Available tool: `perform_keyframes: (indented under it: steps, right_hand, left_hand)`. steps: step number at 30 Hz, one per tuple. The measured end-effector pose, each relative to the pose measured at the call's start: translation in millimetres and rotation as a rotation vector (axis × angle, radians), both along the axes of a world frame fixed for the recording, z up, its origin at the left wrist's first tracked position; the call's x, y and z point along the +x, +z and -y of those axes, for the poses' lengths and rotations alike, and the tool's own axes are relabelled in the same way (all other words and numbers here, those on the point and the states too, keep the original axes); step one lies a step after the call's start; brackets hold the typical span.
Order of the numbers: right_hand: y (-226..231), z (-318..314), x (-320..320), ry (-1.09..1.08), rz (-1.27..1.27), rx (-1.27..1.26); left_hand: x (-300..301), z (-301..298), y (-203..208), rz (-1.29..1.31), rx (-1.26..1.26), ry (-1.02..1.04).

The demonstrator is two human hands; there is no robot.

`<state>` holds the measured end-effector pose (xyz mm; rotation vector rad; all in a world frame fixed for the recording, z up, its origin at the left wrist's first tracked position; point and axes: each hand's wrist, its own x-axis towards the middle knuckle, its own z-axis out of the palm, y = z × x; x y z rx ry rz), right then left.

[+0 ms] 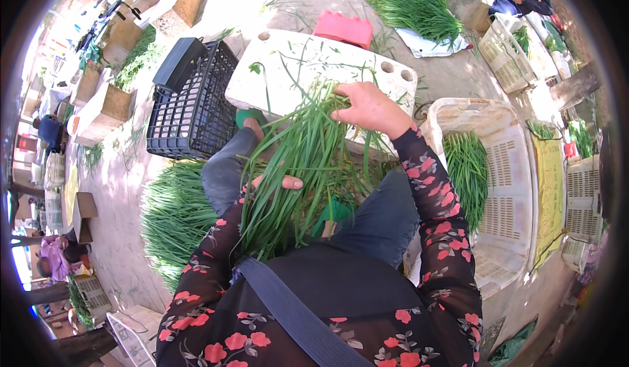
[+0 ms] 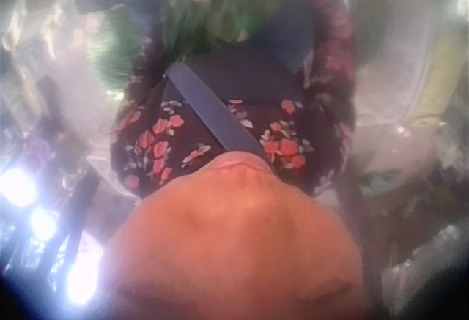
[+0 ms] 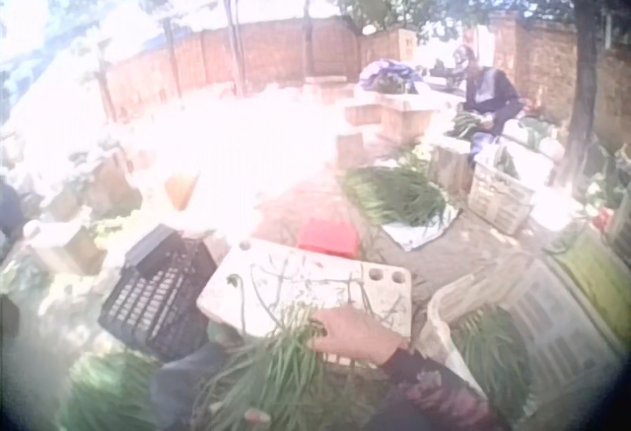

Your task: The person processes bunches of green onions by hand, peeling away outer layers, removing damaged leaves, and sorting them into bundles while seated.

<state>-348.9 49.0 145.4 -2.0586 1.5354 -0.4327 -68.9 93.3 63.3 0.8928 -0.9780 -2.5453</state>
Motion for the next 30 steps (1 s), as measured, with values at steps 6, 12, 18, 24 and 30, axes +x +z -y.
perform_keyframes:
  steps: [6,12,18,24,30]
  right_hand:
    - [-14.3,-4.0,-5.7,0.111,0.001,-0.187]
    - [-15.8,-0.4,-11.4,0.221,-0.026,-0.297]
    - [-34.9,1.1,-5.0,0.138,-0.279,-0.379]
    - [-69.6,41.4,-92.6,-0.652,0.191,-0.421]
    - [-139.1,9.3,-162.0,-0.925,-0.168,-0.362]
  left_hand:
    - [-2.1,-1.1,1.7,-0.034,-0.042,-0.001]
    - [-7.8,-5.2,3.1,-0.055,-0.072,-0.009]
    - [-5.8,-5.1,3.9,-0.049,-0.085,-0.009]
    - [7.3,-1.4,1.2,-0.001,-0.066,-0.023]
    - [20.3,5.1,2.0,0.019,-0.117,0.008]
